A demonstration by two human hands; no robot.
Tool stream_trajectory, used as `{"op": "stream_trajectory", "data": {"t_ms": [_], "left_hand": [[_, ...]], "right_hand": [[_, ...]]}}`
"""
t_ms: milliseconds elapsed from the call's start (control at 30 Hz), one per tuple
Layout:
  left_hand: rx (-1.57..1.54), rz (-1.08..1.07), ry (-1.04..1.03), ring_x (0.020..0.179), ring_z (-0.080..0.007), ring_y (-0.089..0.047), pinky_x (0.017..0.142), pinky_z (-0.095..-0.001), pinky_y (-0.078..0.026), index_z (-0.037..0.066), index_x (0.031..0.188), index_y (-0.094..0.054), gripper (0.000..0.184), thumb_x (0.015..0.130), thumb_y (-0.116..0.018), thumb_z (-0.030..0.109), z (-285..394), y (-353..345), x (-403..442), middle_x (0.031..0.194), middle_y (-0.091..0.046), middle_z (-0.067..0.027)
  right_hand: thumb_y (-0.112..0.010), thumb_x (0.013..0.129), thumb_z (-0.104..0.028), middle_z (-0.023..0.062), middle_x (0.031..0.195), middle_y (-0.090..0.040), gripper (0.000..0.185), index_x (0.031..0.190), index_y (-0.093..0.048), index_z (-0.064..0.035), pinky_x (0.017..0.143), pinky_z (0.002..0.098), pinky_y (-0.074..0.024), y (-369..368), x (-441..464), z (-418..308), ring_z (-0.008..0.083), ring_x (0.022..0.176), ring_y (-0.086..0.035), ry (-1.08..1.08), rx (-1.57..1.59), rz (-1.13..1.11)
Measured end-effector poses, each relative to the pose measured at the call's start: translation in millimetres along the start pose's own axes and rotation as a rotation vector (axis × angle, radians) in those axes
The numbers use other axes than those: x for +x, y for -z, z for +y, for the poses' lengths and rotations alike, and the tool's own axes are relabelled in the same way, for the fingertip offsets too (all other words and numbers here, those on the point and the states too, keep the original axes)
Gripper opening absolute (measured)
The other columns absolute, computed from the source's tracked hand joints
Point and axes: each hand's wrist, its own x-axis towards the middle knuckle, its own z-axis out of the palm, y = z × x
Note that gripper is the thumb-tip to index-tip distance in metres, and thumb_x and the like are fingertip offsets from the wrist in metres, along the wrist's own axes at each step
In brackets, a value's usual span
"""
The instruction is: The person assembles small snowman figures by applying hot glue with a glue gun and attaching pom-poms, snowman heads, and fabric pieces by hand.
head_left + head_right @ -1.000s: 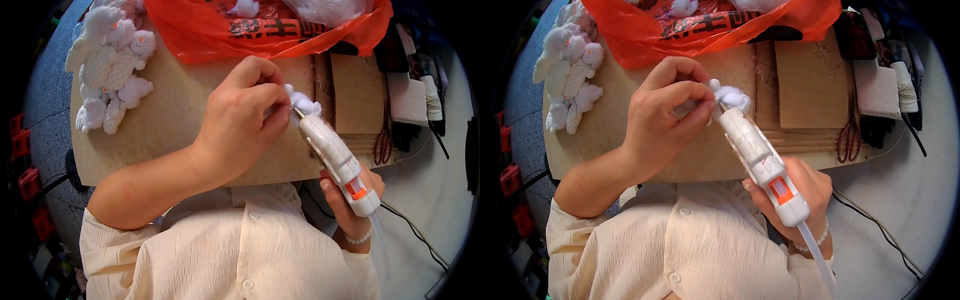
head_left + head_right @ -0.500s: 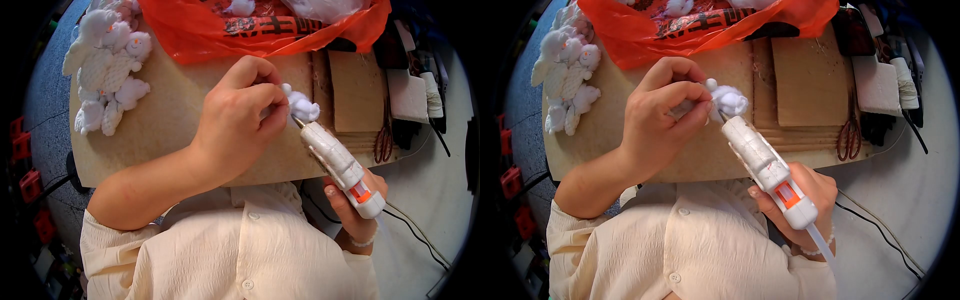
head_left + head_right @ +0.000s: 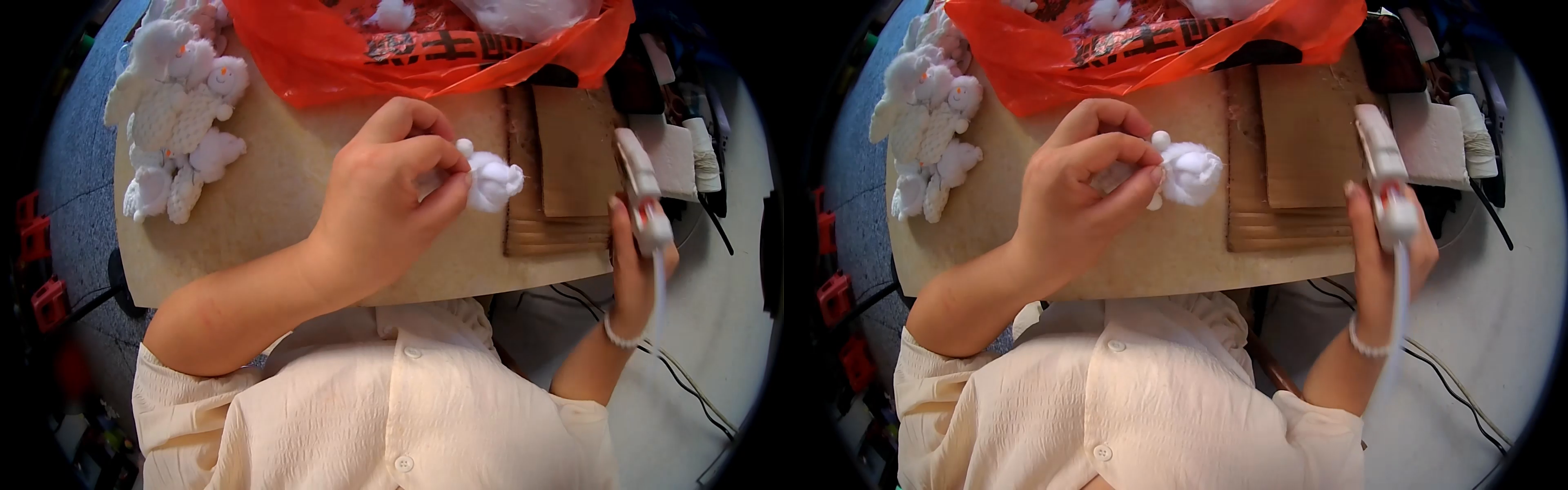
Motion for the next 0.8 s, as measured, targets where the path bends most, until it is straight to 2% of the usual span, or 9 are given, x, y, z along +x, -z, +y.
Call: {"op": "stream_trajectory", "data": {"t_ms": [67,167,300,400,533,567,667,800], "left_hand": [[-0.011,-0.021,0.023,0.084,-0.0153,-0.058,0.071,-0.0263,-0.048,-0.002,0.084,-0.066,0.008,0.077,-0.068,-0.001,1,0,0,0.098,-0.057,-0.007],[-0.052,-0.051,0.077,0.086,-0.0143,-0.058,0.072,-0.0258,-0.047,-0.002,0.085,-0.066,0.007,0.078,-0.068,0.0,3,1,0,0.099,-0.057,-0.0069],[-0.136,-0.065,0.104,0.088,-0.0135,-0.056,0.074,-0.0248,-0.046,-0.003,0.086,-0.066,0.007,0.08,-0.067,0.0,2,1,-1,0.102,-0.056,-0.0075],[-0.256,-0.078,0.16,0.09,-0.013,-0.055,0.075,-0.0238,-0.045,-0.003,0.087,-0.066,0.007,0.081,-0.066,0.0,3,0,-3,0.103,-0.055,-0.0075],[-0.271,-0.104,0.17,0.091,-0.013,-0.055,0.074,-0.0231,-0.044,-0.002,0.089,-0.067,0.008,0.081,-0.065,-0.001,6,2,-2,0.104,-0.055,-0.0072],[-0.253,-0.111,0.167,0.091,-0.0132,-0.055,0.074,-0.023,-0.044,-0.002,0.089,-0.067,0.008,0.081,-0.065,-0.001,7,2,-2,0.104,-0.055,-0.0071],[-0.184,-0.112,0.055,0.09,-0.0134,-0.055,0.073,-0.024,-0.045,0.0,0.089,-0.068,0.01,0.079,-0.067,-0.001,4,3,-2,0.104,-0.055,-0.0068],[-0.095,-0.075,-0.068,0.087,-0.0134,-0.057,0.07,-0.0252,-0.047,0.002,0.088,-0.068,0.015,0.075,-0.071,-0.003,5,2,-2,0.103,-0.056,-0.0065]], "right_hand": [[-0.072,0.083,-0.015,0.0106,0.09,-0.065,0.029,0.105,-0.062,0.001,0.071,0.0309,-0.0504,-10,17,15,0.0234,0.076,-0.063,0.256,-0.46,0.055],[-0.069,0.08,-0.01,0.0142,0.104,-0.062,0.032,0.109,-0.061,0.0003,0.082,0.0372,-0.049,-20,21,25,0.0331,0.091,-0.06,0.16,-0.468,0.039],[-0.064,0.077,-0.003,0.0156,0.116,-0.059,0.041,0.117,-0.058,0.0013,0.093,0.0401,-0.0427,-16,9,5,0.0333,0.111,-0.053,0.276,-0.459,-0.028],[-0.067,0.075,-0.005,0.0151,0.12,-0.058,0.049,0.122,-0.056,0.0017,0.092,0.041,-0.0436,-22,-3,-22,0.0315,0.108,-0.055,0.469,-0.17,-0.068],[-0.079,0.071,-0.018,0.0131,0.119,-0.058,0.071,0.133,-0.048,0.0004,0.081,0.0327,-0.0475,-48,-23,-53,0.022,0.098,-0.058,0.227,0.33,-0.327],[-0.082,0.071,-0.024,0.0121,0.117,-0.06,0.075,0.133,-0.048,0.0009,0.074,0.0275,-0.0473,-55,-24,-51,0.0181,0.093,-0.059,0.247,0.317,-0.29],[-0.081,0.074,-0.027,0.0114,0.114,-0.06,0.072,0.132,-0.049,0.0008,0.069,0.026,-0.0475,-66,-28,-53,0.016,0.09,-0.059,0.124,0.54,-0.256],[-0.079,0.078,-0.03,0.0095,0.105,-0.06,0.059,0.122,-0.054,0.0011,0.063,0.0241,-0.0467,-71,-28,-63,0.013,0.084,-0.058,0.056,0.59,-0.223]]}}
